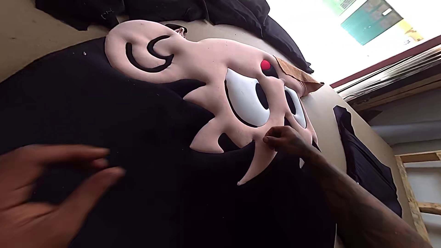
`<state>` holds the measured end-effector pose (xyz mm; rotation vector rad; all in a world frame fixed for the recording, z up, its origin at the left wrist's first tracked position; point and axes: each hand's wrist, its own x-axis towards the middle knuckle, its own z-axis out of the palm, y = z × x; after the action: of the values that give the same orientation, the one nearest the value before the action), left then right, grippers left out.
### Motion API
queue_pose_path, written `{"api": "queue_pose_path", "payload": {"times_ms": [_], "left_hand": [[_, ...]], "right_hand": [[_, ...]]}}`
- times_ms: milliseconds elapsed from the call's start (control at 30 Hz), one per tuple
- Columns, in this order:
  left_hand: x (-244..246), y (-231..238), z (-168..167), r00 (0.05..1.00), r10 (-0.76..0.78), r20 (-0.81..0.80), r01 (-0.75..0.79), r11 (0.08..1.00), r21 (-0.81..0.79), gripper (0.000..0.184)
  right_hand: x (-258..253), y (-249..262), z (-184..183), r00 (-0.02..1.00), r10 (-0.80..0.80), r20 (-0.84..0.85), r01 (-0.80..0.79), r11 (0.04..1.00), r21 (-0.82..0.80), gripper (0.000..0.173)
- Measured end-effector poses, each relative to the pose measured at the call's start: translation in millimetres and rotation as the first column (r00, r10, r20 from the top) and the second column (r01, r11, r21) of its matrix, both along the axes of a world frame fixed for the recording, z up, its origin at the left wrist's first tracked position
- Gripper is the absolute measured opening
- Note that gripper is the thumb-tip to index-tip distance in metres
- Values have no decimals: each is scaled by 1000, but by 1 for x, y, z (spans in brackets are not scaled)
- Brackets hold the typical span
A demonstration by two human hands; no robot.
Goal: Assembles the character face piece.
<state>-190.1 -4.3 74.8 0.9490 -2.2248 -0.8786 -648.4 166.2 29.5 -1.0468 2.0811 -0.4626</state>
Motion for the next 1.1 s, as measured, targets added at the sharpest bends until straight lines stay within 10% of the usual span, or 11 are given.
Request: {"api": "queue_pose_path", "payload": {"times_ms": [100, 300, 1100], "left_hand": [[-125, -15, -53, 983, -179, 42, 183, 941, -283, 32], [-291, -21, -77, 712, -533, 457, 624, 779, -63, 36], [-340, -12, -76, 493, -521, 697, 623, 770, 134, 48]], "right_hand": [[-13, -32, -2, 995, 92, 43, -98, 982, 162, 27], [-15, -51, -7, 984, 177, -10, -164, 932, 323, 34], [-16, -71, -12, 988, 136, 71, -154, 868, 473, 34]]}}
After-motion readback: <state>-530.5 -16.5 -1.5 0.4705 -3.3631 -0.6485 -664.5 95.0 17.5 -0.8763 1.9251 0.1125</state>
